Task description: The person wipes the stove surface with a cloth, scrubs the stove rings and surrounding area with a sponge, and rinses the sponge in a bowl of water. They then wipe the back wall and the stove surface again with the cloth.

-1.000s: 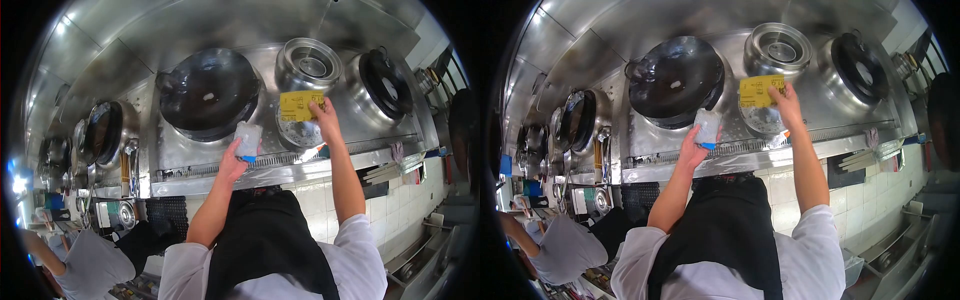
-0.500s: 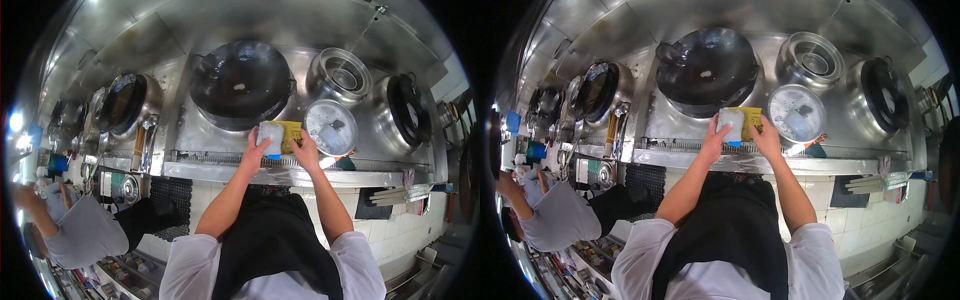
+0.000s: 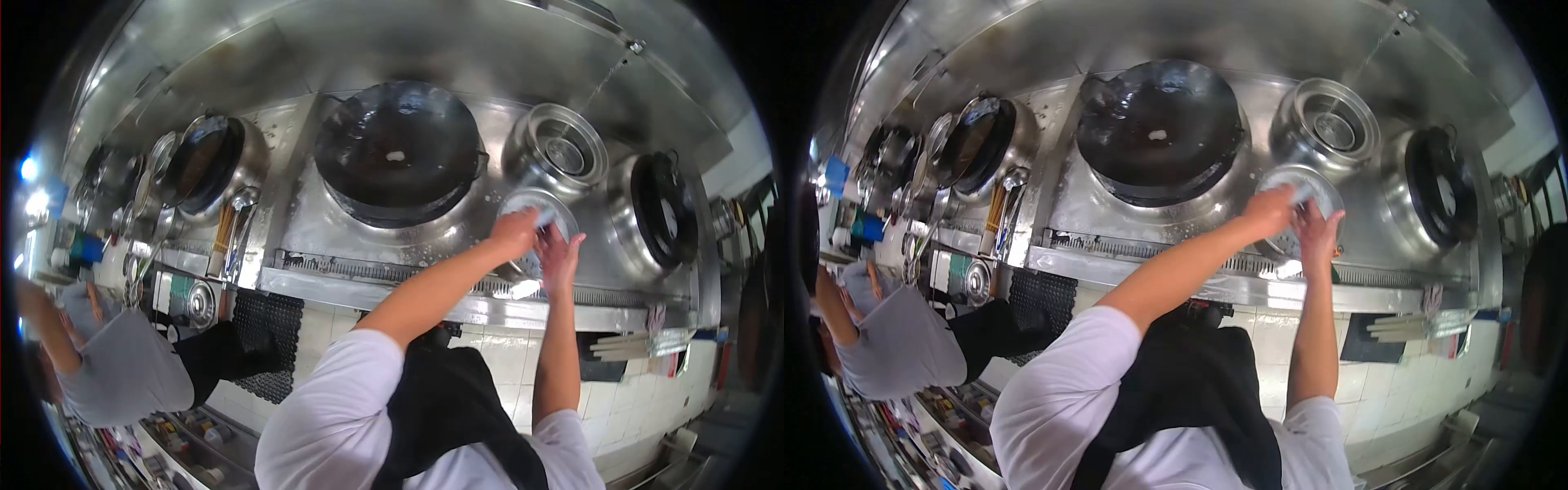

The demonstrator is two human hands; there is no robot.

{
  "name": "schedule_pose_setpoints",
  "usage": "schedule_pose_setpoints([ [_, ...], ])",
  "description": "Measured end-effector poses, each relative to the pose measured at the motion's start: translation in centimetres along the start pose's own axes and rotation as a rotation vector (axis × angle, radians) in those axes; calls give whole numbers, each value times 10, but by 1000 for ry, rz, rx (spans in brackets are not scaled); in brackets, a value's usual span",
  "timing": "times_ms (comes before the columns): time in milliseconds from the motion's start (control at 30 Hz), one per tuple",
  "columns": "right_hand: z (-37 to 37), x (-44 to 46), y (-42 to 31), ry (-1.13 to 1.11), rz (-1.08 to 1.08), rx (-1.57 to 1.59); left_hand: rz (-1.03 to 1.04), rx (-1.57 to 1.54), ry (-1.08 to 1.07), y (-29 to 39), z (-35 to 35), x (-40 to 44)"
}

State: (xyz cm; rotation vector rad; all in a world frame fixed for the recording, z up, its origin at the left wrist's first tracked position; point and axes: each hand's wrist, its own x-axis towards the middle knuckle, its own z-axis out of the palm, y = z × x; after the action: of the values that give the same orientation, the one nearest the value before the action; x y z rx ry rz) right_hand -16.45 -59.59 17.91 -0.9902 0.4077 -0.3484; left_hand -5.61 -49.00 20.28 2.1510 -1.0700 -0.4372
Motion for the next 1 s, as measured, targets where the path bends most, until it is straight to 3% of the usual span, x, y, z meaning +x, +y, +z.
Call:
schedule_pose_setpoints([
  [67, -19, 1, -4, 268, 103, -462, 159, 418, -27, -9, 38, 31],
  [133, -25, -8, 7, 296, -66, -806, 187, 565, 24, -12, 61, 42],
  [167, -28, -10, 12, 287, -65, -810, 221, 708, 57, -17, 70, 44],
  [233, -18, -17, 21, 297, -176, -1087, 235, 730, 79, -28, 77, 48],
  [300, -7, -17, 28, 332, -263, -1169, 31, 490, -312, -40, 87, 68],
  [367, 1, -17, 32, 307, -248, -1431, 40, 465, -197, -54, 87, 70],
  [467, -5, -8, 45, 286, -334, -1652, -201, -130, 108, -32, 32, 52],
  [500, -8, -5, 51, 265, -332, -1791, -220, -129, 121, -32, 17, 42],
  [567, 4, -6, 52, 261, -305, -1814, -260, -750, 246, -33, -18, 19],
  [667, 12, 3, 62, 317, -364, -1669, -335, -1487, 301, -58, -34, -40],
  [733, 24, 5, 62, 218, -395, -1680, -524, -1724, 249, -116, -21, -77],
  [767, 29, 7, 62, 153, -422, -1684, -573, -1726, 291, -132, -31, -111],
  [800, 34, 7, 64, 145, -402, -1703, -536, -1439, 427, -159, -27, -140],
  [833, 41, 7, 65, 128, -404, -1710, -797, -1647, 538, -175, -45, -160],
  [900, 63, 6, 68, 104, -483, -1828, -823, -1603, 794, -281, -27, -189],
  [967, 74, 13, 73, 46, -474, -1855, -908, -1135, 1124, -323, -81, -198],
  [1000, 69, 20, 80, 113, -393, -1883, -905, -889, 1068, -329, -126, -193],
])
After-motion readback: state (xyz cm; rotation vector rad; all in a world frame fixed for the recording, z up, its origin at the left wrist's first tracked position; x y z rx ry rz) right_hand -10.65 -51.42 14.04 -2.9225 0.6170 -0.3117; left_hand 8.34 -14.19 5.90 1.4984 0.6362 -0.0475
